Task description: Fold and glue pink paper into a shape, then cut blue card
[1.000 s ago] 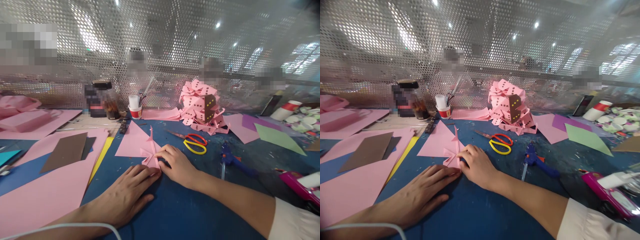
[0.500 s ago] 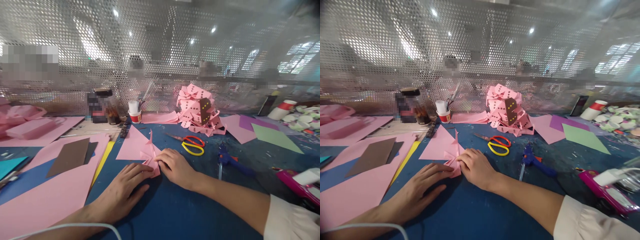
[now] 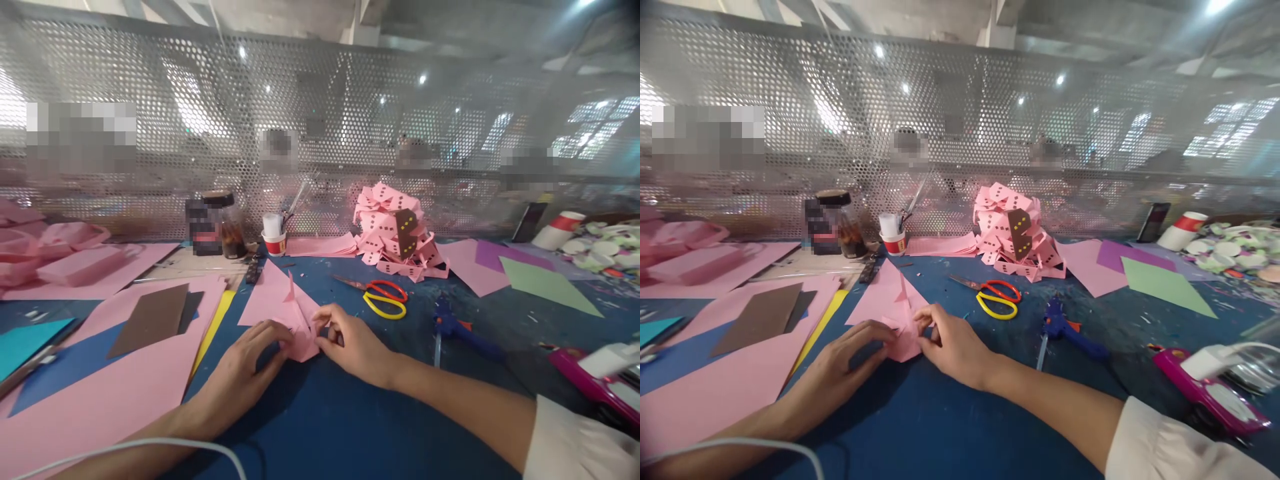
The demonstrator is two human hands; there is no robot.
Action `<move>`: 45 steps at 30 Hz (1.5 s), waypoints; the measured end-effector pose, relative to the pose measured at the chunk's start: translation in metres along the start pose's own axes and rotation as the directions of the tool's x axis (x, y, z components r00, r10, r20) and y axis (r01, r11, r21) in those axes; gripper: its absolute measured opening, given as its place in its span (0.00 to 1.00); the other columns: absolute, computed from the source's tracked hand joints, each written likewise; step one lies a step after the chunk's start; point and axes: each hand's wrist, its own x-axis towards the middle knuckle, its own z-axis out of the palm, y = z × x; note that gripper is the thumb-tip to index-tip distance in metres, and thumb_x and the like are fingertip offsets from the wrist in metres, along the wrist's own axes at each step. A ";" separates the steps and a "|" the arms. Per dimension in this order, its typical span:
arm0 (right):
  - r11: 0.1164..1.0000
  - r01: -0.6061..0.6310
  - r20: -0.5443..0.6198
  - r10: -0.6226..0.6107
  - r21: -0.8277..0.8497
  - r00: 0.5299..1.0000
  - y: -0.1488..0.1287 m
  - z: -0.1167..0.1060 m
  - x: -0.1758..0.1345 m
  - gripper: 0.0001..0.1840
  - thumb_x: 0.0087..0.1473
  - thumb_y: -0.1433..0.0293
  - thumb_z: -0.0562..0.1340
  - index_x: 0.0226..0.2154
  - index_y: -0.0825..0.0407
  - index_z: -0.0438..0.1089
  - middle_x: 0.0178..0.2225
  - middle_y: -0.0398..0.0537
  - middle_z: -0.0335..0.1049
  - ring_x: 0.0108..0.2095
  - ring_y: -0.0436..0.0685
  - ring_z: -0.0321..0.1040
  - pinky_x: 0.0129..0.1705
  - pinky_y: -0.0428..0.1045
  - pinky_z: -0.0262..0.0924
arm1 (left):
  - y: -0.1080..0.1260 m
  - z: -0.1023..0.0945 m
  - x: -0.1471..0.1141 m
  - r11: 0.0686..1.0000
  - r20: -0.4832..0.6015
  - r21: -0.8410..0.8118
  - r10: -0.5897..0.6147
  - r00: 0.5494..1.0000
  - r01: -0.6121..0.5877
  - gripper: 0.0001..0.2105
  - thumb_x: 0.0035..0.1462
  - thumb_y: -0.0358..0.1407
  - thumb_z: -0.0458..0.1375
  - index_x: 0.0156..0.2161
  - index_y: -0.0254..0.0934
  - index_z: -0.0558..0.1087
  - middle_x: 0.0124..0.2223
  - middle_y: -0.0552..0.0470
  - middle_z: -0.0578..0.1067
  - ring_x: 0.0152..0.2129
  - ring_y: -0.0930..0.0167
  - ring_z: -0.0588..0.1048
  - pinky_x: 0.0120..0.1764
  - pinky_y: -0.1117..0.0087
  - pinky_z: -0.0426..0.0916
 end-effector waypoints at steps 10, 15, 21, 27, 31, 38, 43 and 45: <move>0.999 -0.007 0.001 0.007 0.053 1.000 -0.007 -0.009 0.004 0.06 0.59 0.76 0.61 0.37 0.50 0.71 0.36 0.41 0.68 0.26 0.45 0.67 0.32 0.44 0.63 | -0.012 -0.006 0.005 0.960 -0.195 -0.145 -0.267 0.944 0.241 0.12 0.66 0.45 0.54 0.47 0.41 0.70 0.50 0.48 0.74 0.50 0.62 0.72 0.53 0.60 0.67; 0.991 -0.005 0.005 0.004 0.131 1.000 -0.003 -0.010 0.003 0.08 0.59 0.79 0.58 0.37 0.51 0.69 0.37 0.41 0.69 0.28 0.46 0.71 0.34 0.44 0.65 | -0.022 0.000 0.006 0.911 -0.183 -0.305 -0.340 0.922 0.276 0.14 0.65 0.45 0.56 0.51 0.43 0.68 0.54 0.49 0.71 0.53 0.61 0.70 0.56 0.57 0.64; 0.991 0.135 -0.154 -0.132 0.010 0.979 0.001 -0.013 0.006 0.11 0.56 0.81 0.58 0.38 0.50 0.67 0.39 0.45 0.69 0.40 0.53 0.69 0.45 0.49 0.65 | -0.026 -0.006 0.007 0.910 -0.304 -0.357 -0.324 0.896 0.208 0.05 0.63 0.38 0.55 0.42 0.41 0.67 0.46 0.50 0.71 0.49 0.63 0.71 0.54 0.57 0.63; 0.977 0.195 -0.256 -0.211 -0.086 0.943 0.002 -0.016 0.007 0.09 0.57 0.78 0.60 0.39 0.49 0.65 0.39 0.46 0.67 0.42 0.55 0.68 0.48 0.52 0.64 | -0.040 -0.006 0.008 0.871 -0.311 -0.437 -0.380 0.871 0.224 0.05 0.60 0.37 0.57 0.40 0.41 0.68 0.45 0.50 0.72 0.48 0.63 0.71 0.53 0.58 0.64; 0.945 0.277 -0.210 -0.310 -0.171 0.927 0.000 -0.016 0.005 0.09 0.59 0.78 0.59 0.40 0.49 0.65 0.40 0.47 0.67 0.44 0.56 0.67 0.50 0.53 0.63 | -0.043 -0.007 0.010 0.762 -0.284 -0.582 -0.519 0.806 0.285 0.19 0.56 0.43 0.62 0.52 0.40 0.69 0.52 0.46 0.73 0.51 0.60 0.73 0.53 0.58 0.68; 0.895 0.351 -0.148 -0.400 -0.276 0.904 0.005 -0.015 0.004 0.14 0.56 0.83 0.57 0.41 0.48 0.65 0.41 0.48 0.69 0.45 0.57 0.67 0.51 0.55 0.64 | -0.012 -0.016 0.013 0.691 -0.195 -0.649 -0.556 0.808 0.319 0.25 0.55 0.48 0.65 0.55 0.42 0.70 0.50 0.48 0.78 0.48 0.60 0.75 0.49 0.63 0.69; 0.897 0.332 -0.154 -0.387 -0.293 0.909 0.006 -0.014 0.005 0.14 0.58 0.81 0.58 0.42 0.48 0.66 0.41 0.48 0.70 0.46 0.56 0.68 0.51 0.55 0.64 | -0.010 -0.017 0.017 0.672 -0.160 -0.652 -0.576 0.802 0.352 0.16 0.50 0.47 0.69 0.34 0.36 0.74 0.31 0.52 0.77 0.30 0.68 0.74 0.33 0.71 0.67; 0.891 0.319 -0.165 -0.385 -0.322 0.908 0.003 -0.015 0.005 0.12 0.59 0.79 0.59 0.44 0.48 0.66 0.43 0.48 0.71 0.48 0.57 0.68 0.53 0.56 0.63 | -0.011 -0.017 0.018 0.663 -0.176 -0.677 -0.568 0.804 0.320 0.15 0.50 0.46 0.69 0.33 0.37 0.74 0.30 0.53 0.76 0.28 0.70 0.72 0.31 0.73 0.65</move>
